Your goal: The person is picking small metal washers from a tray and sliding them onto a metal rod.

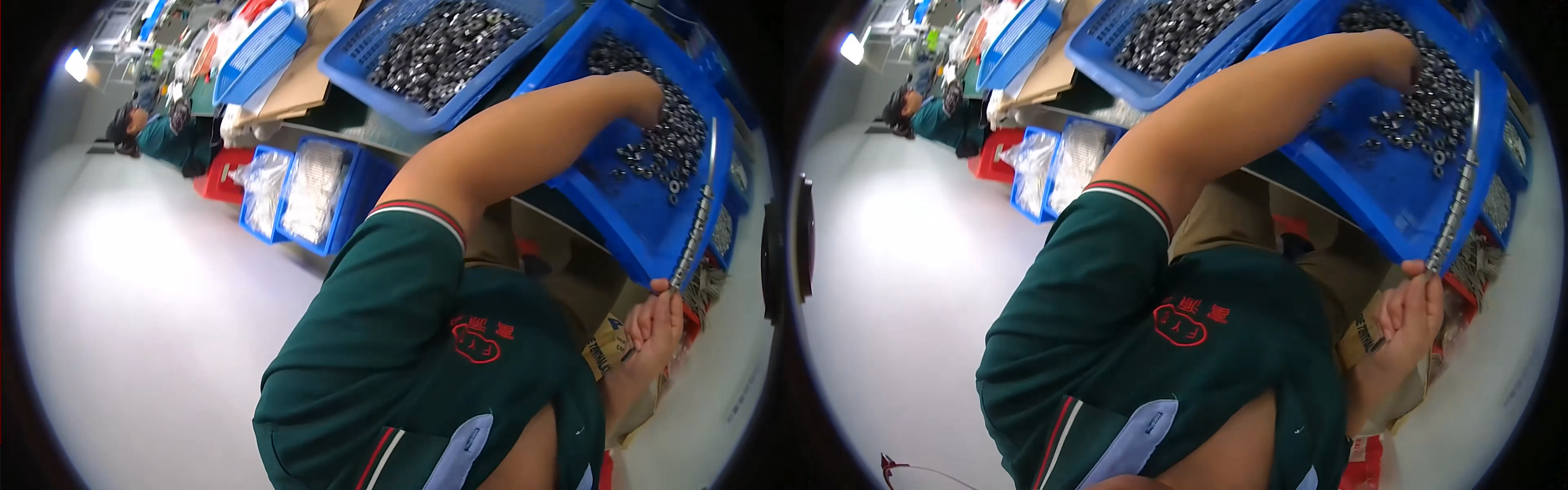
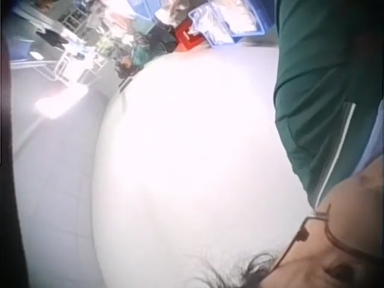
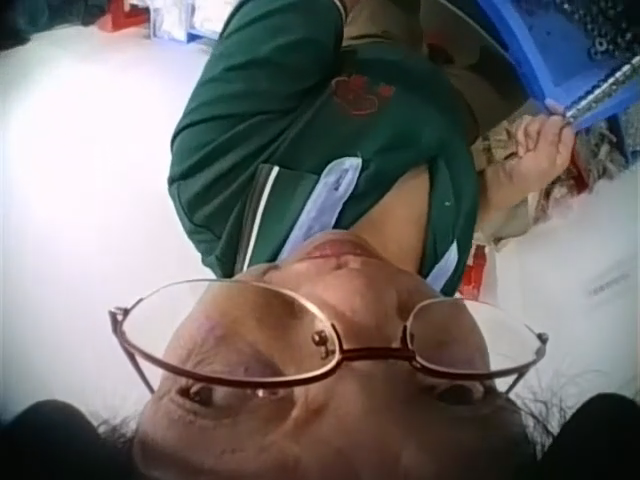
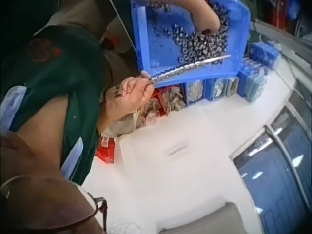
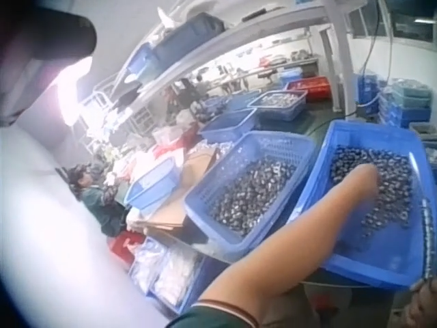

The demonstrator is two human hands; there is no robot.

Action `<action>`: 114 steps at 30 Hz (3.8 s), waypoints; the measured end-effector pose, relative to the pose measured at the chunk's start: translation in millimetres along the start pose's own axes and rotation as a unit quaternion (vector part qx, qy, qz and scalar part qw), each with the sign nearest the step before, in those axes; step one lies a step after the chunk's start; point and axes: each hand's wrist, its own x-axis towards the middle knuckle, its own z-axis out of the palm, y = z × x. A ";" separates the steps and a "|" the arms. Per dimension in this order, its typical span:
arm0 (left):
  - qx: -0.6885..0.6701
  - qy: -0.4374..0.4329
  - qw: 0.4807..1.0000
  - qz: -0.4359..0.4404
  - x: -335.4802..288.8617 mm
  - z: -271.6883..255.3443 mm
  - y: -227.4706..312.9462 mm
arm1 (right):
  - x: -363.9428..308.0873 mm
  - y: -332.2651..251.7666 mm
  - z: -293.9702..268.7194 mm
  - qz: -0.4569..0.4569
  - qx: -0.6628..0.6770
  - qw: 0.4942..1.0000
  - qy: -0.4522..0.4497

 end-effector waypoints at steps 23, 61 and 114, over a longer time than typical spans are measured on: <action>-0.603 0.184 0.774 -0.069 -14.1 -29.7 27.2 | -5.0 -21.2 18.4 0.042 -0.110 0.993 0.007; -0.858 -0.057 0.505 0.071 -27.2 -53.7 30.6 | -44.7 -18.3 97.2 -0.020 -0.090 0.993 0.073; 0.064 -0.173 0.982 0.047 -47.2 -6.5 3.7 | -18.1 -19.7 9.2 0.090 -0.004 0.996 0.002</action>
